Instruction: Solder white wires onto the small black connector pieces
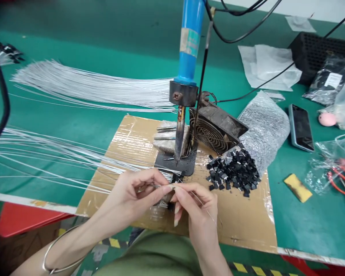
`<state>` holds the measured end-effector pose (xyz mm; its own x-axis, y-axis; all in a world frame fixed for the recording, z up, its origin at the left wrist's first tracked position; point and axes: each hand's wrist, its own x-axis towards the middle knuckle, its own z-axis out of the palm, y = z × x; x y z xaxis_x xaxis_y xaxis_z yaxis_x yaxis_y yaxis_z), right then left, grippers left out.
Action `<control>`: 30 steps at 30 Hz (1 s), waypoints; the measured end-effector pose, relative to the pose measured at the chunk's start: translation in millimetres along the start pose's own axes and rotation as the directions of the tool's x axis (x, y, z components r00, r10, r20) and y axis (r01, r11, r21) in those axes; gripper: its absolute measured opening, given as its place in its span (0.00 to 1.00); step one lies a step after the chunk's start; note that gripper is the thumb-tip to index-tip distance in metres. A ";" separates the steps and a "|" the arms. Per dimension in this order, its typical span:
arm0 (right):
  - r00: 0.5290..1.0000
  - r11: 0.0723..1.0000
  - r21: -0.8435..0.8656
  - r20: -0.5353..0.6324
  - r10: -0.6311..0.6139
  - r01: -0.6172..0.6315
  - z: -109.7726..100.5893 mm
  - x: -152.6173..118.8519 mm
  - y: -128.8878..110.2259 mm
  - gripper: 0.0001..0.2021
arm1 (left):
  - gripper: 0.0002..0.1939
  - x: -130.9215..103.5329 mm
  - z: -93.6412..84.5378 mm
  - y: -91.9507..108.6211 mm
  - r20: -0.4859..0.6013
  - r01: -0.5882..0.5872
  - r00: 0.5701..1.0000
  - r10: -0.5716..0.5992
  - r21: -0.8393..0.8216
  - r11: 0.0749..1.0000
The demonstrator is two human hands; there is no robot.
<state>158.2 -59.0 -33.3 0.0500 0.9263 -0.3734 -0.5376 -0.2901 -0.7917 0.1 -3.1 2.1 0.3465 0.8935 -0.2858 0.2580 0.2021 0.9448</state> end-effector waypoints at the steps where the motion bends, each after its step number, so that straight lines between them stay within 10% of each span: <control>1: 1.000 1.000 0.002 0.007 0.008 -0.008 -0.5 0.1 -0.4 0.06 | 0.12 0.2 -0.1 0.1 0.002 -0.002 1.000 0.002 0.002 1.000; 30: 0.997 0.996 0.052 -0.027 0.073 -0.072 7.2 6.4 -9.7 0.10 | 0.12 2.6 2.2 -2.0 -0.024 -0.048 0.999 0.049 0.019 0.999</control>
<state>157.7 -48.5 -24.5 0.0334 0.8957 -0.4434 -0.5826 -0.3430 -0.7368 2.5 -2.0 -0.9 0.3370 0.9116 -0.2356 0.2580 0.1513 0.9542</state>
